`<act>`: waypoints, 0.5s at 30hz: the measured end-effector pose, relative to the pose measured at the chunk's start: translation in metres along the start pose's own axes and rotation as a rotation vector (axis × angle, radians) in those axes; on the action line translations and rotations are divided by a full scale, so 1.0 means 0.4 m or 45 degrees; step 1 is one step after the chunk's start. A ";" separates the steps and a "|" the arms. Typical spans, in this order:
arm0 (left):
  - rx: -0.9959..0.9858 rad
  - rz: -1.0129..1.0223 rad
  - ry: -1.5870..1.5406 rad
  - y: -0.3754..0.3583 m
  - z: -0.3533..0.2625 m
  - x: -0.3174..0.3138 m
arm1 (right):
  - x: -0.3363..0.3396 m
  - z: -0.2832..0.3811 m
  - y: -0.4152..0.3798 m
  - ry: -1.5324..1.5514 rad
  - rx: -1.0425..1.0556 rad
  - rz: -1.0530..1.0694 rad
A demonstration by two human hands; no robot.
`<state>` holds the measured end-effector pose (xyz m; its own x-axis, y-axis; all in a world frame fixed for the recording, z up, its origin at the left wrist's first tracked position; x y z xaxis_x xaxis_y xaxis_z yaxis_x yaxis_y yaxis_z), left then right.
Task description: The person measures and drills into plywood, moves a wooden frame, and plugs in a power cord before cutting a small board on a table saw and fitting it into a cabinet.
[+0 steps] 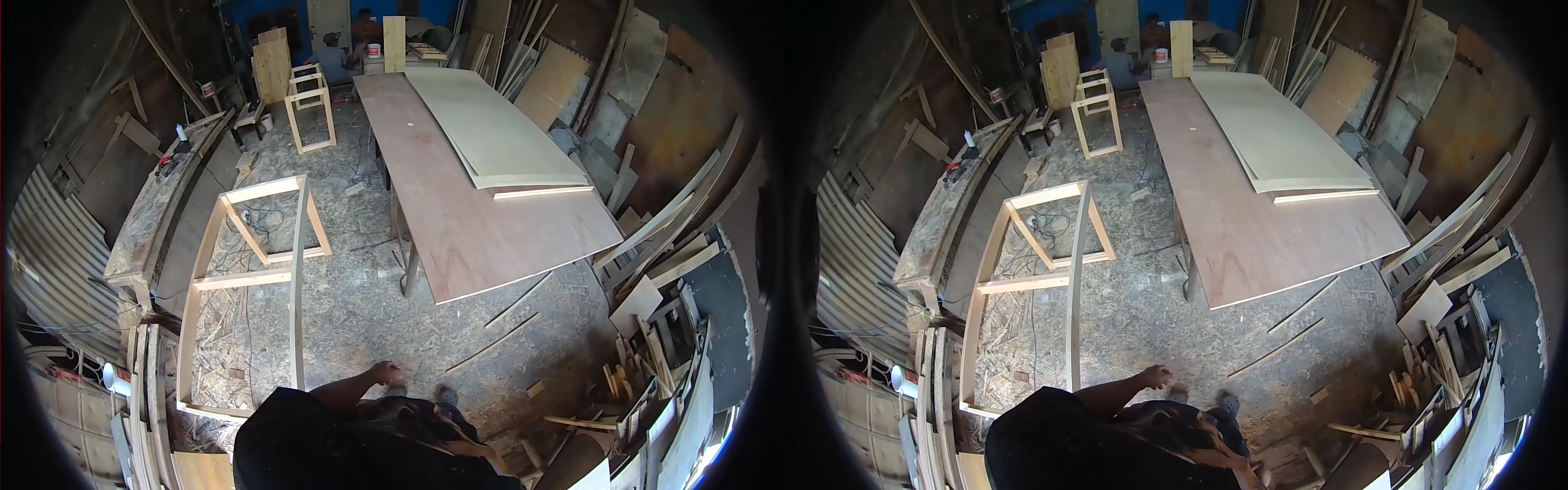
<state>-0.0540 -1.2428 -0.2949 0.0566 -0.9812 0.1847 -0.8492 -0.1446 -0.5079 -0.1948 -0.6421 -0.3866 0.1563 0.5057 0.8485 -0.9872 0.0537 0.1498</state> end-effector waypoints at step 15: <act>0.019 -0.177 0.111 0.148 -0.189 -0.163 | -0.046 0.563 0.482 0.210 -0.353 1.107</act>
<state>-0.1477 -1.1779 -0.2734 0.1268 -0.9367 0.3264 -0.8286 -0.2810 -0.4843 -0.3813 -0.8349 -0.2592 -0.6279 0.5794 0.5196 -0.7306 -0.2086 -0.6502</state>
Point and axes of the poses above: each hand's wrist, its own y-axis towards the middle knuckle, its own x-axis out of the back of the hand, z = x × y, the point moved 9 cm from there along y, towards the middle knuckle, and after that the axes turned 15 degrees about -x, right-handed, at the moved point
